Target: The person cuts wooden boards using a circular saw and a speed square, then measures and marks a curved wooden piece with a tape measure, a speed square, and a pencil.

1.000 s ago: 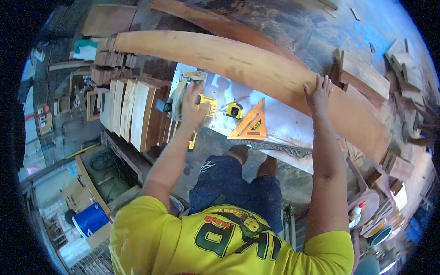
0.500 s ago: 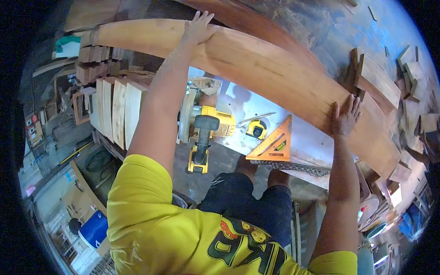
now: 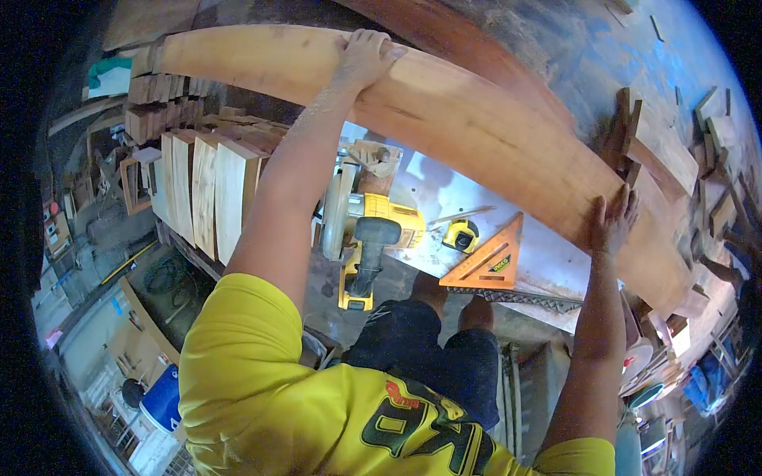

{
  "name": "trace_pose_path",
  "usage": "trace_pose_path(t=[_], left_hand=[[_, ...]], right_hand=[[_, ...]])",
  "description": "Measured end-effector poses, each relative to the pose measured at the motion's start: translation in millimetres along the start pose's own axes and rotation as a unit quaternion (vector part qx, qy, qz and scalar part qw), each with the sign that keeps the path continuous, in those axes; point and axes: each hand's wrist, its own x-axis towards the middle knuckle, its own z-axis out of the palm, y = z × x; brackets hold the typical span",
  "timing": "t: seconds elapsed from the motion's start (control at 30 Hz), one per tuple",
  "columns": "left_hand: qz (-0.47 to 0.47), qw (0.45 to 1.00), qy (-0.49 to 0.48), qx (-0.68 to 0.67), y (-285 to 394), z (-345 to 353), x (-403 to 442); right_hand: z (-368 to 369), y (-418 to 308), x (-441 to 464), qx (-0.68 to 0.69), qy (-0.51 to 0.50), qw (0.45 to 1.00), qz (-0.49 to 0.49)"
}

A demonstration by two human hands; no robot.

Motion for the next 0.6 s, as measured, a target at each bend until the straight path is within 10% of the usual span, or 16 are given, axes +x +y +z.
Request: trace_pose_path(t=[0.6], left_hand=[[0.013,0.998,0.056,0.0,11,-6,-11]], right_hand=[[-10,-6,4,-0.003,-0.013,1.0,-0.006]])
